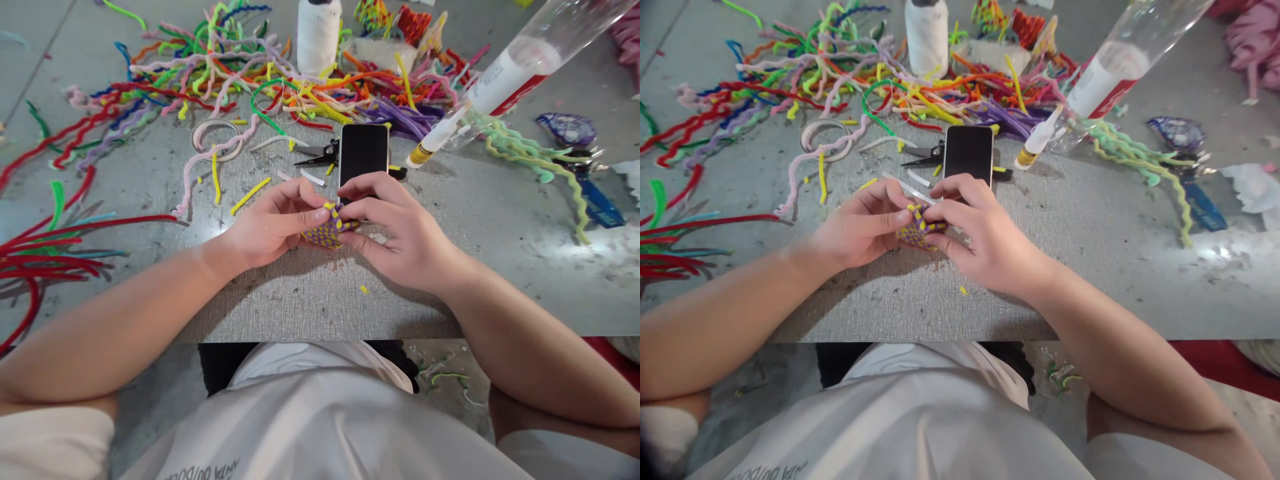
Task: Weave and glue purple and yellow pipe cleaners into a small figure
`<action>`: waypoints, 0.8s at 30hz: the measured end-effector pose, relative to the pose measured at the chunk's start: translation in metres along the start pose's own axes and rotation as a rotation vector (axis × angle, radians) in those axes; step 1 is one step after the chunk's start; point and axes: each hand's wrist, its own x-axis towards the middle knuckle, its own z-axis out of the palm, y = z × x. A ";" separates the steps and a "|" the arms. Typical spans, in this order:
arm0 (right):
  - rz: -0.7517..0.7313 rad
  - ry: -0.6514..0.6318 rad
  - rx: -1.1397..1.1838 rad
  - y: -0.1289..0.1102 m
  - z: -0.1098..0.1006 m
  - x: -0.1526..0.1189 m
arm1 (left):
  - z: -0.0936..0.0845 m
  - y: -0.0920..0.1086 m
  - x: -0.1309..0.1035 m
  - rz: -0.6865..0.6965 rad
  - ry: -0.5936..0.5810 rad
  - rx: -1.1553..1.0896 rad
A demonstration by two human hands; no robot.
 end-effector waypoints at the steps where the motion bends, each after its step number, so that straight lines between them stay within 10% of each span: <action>1: -0.022 -0.024 -0.036 0.000 0.000 0.000 | 0.001 -0.001 0.000 0.029 -0.003 0.046; 24: -0.134 -0.071 -0.174 0.005 0.016 -0.009 | 0.004 -0.007 0.001 0.324 -0.039 0.423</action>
